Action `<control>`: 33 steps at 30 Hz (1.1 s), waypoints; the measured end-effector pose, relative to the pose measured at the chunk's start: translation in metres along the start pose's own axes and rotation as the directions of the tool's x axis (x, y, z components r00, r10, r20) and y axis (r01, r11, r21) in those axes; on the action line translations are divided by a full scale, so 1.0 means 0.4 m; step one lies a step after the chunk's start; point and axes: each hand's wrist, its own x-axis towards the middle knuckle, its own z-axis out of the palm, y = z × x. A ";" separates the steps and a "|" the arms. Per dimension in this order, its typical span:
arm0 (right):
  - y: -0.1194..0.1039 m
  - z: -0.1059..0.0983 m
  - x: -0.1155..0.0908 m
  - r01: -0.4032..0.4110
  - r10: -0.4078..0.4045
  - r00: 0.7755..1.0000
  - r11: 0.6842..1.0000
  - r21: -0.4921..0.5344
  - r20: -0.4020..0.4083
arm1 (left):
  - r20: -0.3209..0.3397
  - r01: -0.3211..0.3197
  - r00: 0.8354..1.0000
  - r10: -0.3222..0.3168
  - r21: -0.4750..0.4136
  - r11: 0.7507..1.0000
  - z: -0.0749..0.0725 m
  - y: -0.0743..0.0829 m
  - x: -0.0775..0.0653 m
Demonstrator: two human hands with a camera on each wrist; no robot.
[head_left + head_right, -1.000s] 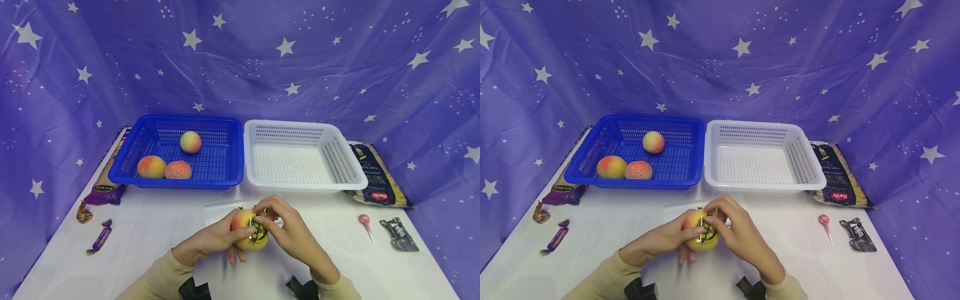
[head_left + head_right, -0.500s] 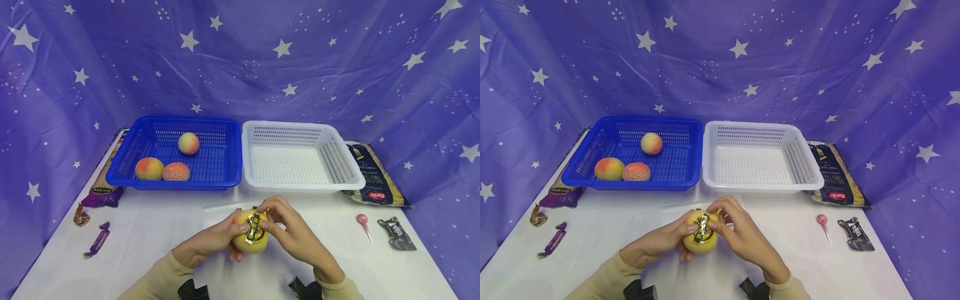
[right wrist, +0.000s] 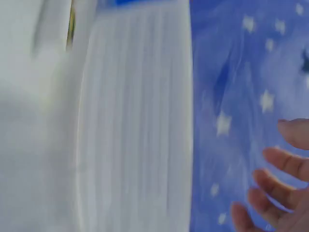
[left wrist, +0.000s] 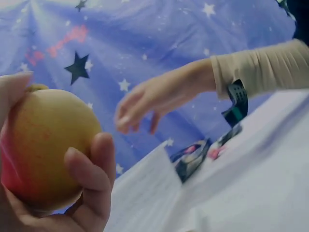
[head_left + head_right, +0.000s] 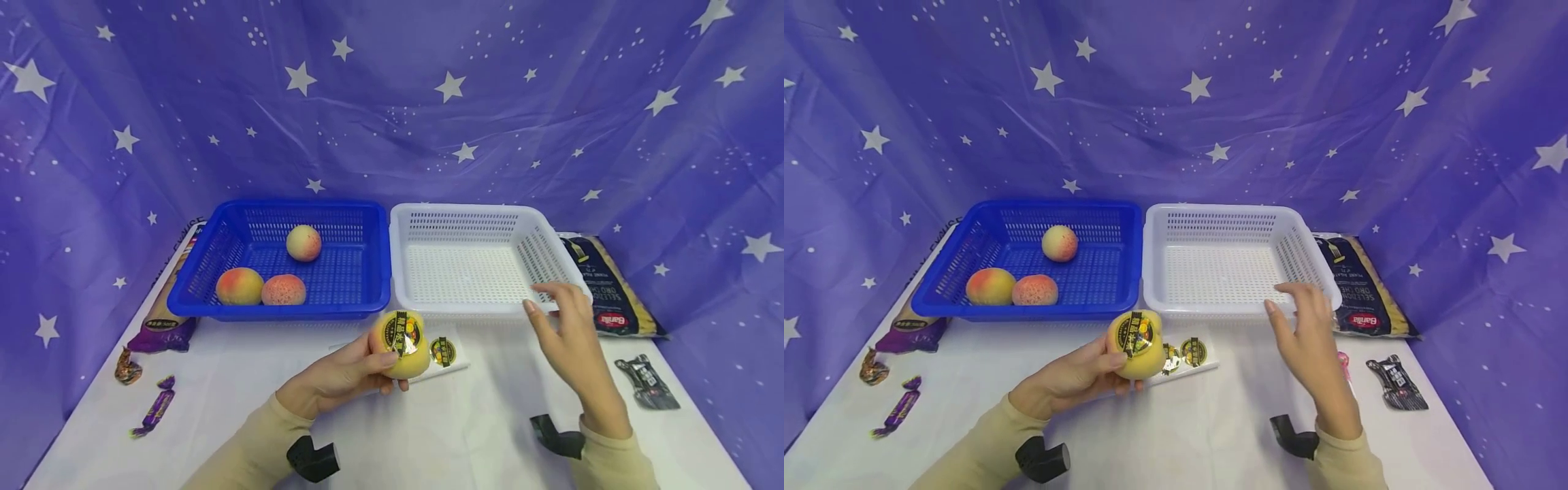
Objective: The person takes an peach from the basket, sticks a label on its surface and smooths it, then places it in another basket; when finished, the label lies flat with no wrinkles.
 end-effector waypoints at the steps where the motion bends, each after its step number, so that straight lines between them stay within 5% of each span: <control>1: 0.026 -0.011 0.008 -0.047 0.047 0.999 0.998 -0.035 0.009 | -0.024 -0.006 1.000 0.007 0.034 0.999 -0.001 0.011 0.012; 4: 0.101 -0.031 0.027 -0.171 0.181 0.981 0.978 -0.116 0.077 | -0.120 -0.032 0.991 0.055 0.185 0.982 -0.005 0.054 0.059; 7: 0.162 -0.029 0.036 -0.259 0.283 0.947 0.953 -0.157 0.155 | -0.238 -0.021 0.964 0.121 0.385 0.923 -0.015 0.107 0.119; 10: 0.197 -0.011 0.037 -0.287 0.316 0.925 0.945 -0.157 0.209 | -0.350 0.049 0.915 0.199 0.587 0.808 -0.026 0.161 0.187; 13: 0.209 0.006 0.037 -0.290 0.321 0.917 0.944 -0.157 0.238 | -0.383 0.109 0.888 0.253 0.711 0.695 -0.034 0.204 0.259; 16: 0.210 0.013 0.039 -0.283 0.319 0.914 0.944 -0.169 0.251 | -0.377 0.153 0.882 0.282 0.796 0.586 -0.040 0.229 0.330; 18: 0.210 0.016 0.041 -0.276 0.315 0.913 0.945 -0.174 0.258 | -0.385 0.214 0.880 0.278 0.844 0.493 -0.046 0.235 0.373; 21: 0.209 0.021 0.044 -0.261 0.303 0.914 0.949 -0.179 0.272 | -0.417 0.333 0.873 0.252 0.889 0.314 -0.061 0.230 0.424; 23: 0.207 0.026 0.044 -0.262 0.304 0.910 0.948 -0.178 0.281 | -0.426 0.375 0.878 0.218 0.896 0.239 -0.073 0.219 0.450; 25: 0.204 0.028 0.043 -0.269 0.314 0.905 0.945 -0.188 0.285 | -0.432 0.401 0.885 0.176 0.897 0.188 -0.082 0.206 0.469; 29: 0.198 0.024 0.040 -0.284 0.336 0.895 0.936 -0.205 0.293 | -0.424 0.410 0.900 0.100 0.902 0.132 -0.095 0.187 0.494; 33: 0.197 0.015 0.040 -0.296 0.347 0.888 0.933 -0.203 0.301 | -0.432 0.429 0.899 0.065 0.901 0.061 -0.100 0.181 0.508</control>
